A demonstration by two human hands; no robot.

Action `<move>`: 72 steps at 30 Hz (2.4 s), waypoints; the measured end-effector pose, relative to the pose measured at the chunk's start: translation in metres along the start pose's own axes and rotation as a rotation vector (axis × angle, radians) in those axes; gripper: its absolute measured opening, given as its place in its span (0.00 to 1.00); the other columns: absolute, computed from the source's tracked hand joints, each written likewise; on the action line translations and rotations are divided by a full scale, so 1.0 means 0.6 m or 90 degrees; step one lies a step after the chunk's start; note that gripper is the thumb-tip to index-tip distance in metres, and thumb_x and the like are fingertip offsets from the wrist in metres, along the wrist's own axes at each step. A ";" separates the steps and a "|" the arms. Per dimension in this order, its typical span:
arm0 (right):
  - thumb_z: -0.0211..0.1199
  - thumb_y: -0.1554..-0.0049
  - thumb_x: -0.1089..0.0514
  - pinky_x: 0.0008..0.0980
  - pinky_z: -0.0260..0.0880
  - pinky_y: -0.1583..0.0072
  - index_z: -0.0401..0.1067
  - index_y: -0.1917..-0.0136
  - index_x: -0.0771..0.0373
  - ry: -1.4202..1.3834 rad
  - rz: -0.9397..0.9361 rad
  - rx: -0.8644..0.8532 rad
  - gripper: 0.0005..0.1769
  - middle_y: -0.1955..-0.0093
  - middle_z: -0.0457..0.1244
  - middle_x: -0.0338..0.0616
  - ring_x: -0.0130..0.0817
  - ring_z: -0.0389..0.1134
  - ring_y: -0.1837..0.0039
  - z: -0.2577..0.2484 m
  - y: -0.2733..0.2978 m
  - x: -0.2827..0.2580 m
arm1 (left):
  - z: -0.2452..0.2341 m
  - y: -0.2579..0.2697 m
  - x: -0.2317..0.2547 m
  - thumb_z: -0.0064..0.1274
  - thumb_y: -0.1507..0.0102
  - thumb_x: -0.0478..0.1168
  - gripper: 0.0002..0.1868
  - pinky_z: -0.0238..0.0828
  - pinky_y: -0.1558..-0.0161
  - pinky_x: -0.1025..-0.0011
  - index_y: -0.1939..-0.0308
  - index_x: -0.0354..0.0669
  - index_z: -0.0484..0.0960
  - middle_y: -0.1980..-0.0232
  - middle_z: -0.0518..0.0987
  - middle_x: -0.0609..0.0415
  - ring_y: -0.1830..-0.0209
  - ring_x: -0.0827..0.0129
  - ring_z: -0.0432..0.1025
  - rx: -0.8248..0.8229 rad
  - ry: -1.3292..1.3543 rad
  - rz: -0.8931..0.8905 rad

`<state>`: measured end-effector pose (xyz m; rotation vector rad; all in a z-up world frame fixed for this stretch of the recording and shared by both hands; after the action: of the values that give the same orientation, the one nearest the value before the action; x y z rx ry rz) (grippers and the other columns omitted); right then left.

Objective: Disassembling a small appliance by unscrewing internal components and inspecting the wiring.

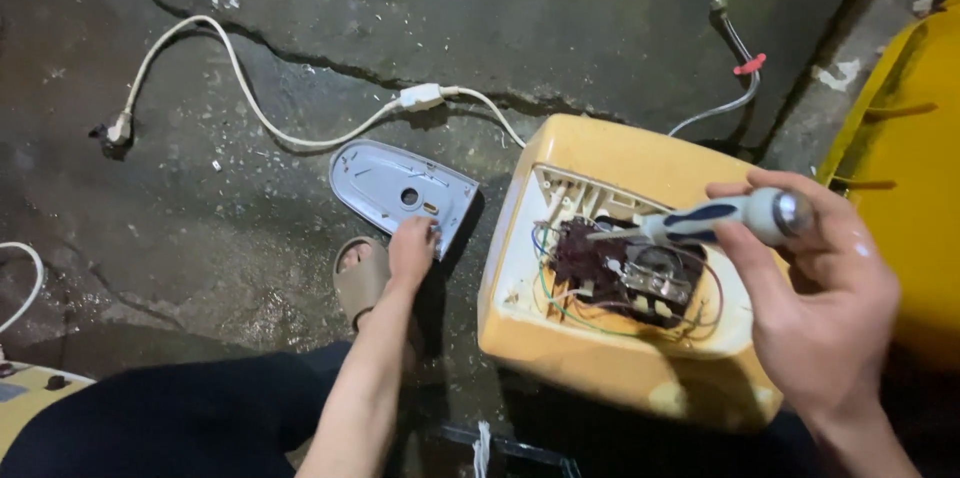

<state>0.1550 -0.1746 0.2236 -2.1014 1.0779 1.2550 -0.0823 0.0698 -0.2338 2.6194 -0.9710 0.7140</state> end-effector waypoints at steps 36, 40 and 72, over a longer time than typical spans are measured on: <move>0.49 0.33 0.71 0.32 0.71 0.39 0.58 0.33 0.74 -0.072 0.010 0.097 0.15 0.41 0.67 0.58 0.40 0.70 0.42 -0.015 -0.025 0.001 | -0.101 -0.156 0.088 0.45 0.40 0.31 0.03 0.69 0.62 0.55 0.63 0.39 0.71 0.67 0.77 0.44 0.68 0.47 0.72 -0.071 0.115 0.079; 0.42 0.27 0.55 0.40 0.79 0.42 0.51 0.36 0.64 -0.331 0.062 0.133 0.12 0.40 0.62 0.52 0.40 0.71 0.45 -0.042 -0.032 0.012 | -0.313 -0.167 0.286 0.59 0.41 0.36 0.07 0.73 0.64 0.69 0.65 0.34 0.84 0.67 0.83 0.51 0.70 0.67 0.74 -0.126 0.223 0.057; 0.65 0.41 0.49 0.55 0.81 0.53 0.64 0.50 0.61 -0.706 0.201 0.417 0.16 0.55 0.72 0.58 0.49 0.76 0.59 -0.062 0.000 0.042 | -0.515 0.040 0.639 0.61 0.38 0.29 0.10 0.84 0.54 0.58 0.54 0.26 0.83 0.60 0.86 0.36 0.63 0.58 0.82 -0.085 0.769 -0.088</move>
<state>0.1811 -0.2107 0.2190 -0.5670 1.0432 1.5818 0.0433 -0.0322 0.2323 1.5717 -0.4047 1.7550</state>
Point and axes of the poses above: each hand's wrist, its own y-axis away from the middle knuckle, its own z-axis out of the palm, x = y × z, the point moved 3 cm from there along -y, towards the middle knuckle
